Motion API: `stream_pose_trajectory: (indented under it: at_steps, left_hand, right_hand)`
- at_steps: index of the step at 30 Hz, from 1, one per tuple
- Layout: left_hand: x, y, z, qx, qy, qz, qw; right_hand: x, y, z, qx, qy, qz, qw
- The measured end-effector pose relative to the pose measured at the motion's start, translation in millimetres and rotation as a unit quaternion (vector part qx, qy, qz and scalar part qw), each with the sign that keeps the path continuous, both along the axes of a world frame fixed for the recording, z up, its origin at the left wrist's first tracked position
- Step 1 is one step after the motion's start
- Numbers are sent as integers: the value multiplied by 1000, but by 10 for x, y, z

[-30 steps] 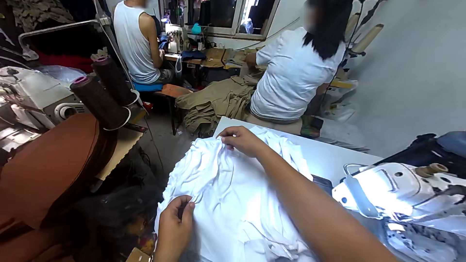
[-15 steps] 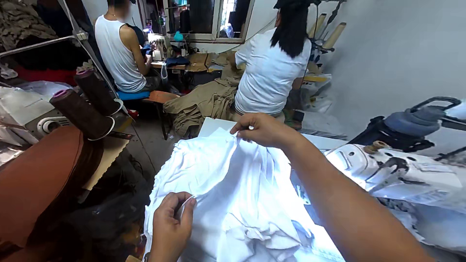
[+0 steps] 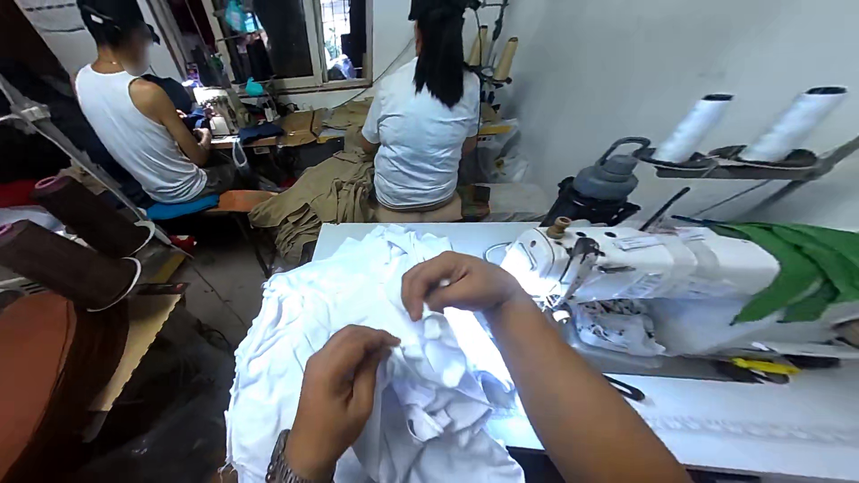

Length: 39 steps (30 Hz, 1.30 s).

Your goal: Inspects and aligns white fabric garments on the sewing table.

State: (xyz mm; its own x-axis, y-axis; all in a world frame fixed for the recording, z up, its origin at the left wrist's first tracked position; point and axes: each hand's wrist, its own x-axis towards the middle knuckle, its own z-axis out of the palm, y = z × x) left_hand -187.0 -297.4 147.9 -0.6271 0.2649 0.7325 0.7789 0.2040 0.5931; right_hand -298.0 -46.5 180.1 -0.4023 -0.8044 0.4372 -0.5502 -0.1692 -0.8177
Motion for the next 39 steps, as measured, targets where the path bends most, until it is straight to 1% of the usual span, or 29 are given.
stream_pose_trajectory:
  at_steps: [3,6,10,15,18,24,26,27,28,30,31,32,33,35,36,37,39]
  left_hand:
    - [-96,80,-85,21,-30,17,999]
    - [-135,113,-113,27,-35,18,999]
    - [-189,122,-139,29,-33,30,999]
    - [-233,124,-144,45,-34,28,998]
    - [-248,132,-151,45,-39,26,998]
    - [-255,142,-211,32,5,80,996]
    - [-262,159,-237,39,10,103,994]
    - [-268,165,-255,43,7,114,993]
    - [-278,166,-274,45,3,125,991]
    - [-302,147,-287,46,-7,150,988]
    - [-308,123,-282,47,-17,163,985]
    - [-316,91,-274,47,-29,173,983]
    - [-324,60,-272,49,-40,180,982]
    - [-336,15,-270,59,-63,186,979]
    - [-338,6,-266,64,-72,189,977]
    - [-335,3,-259,66,-79,196,975]
    - [-324,8,-251,70,-89,197,974]
  right_hand:
    - [59,-157,-93,3,-61,-19,998]
    - [95,-243,-142,-11,-104,-26,994]
    - [125,-303,-139,-8,-126,-38,991]
    - [128,-319,-157,-6,-126,-43,991]
    - [126,-345,-192,-4,-158,-43,986]
    - [151,-399,-298,-31,-221,-32,974]
    - [175,-428,-319,-39,-241,-67,967]
    - [206,-456,-315,-48,-241,-116,962]
    - [245,-483,-307,-59,-228,-181,955]
    - [345,-510,-267,-90,-148,-325,930]
    - [407,-487,-244,-111,-97,-377,914]
    - [493,-435,-215,-120,-41,-408,904]
    - [592,-360,-204,-119,17,-412,903]
    - [788,-261,-238,-104,128,-362,917]
    - [863,-266,-274,-86,176,-344,918]
    - [924,-298,-317,-64,218,-342,912]
    - [974,-388,-389,-13,310,-366,878]
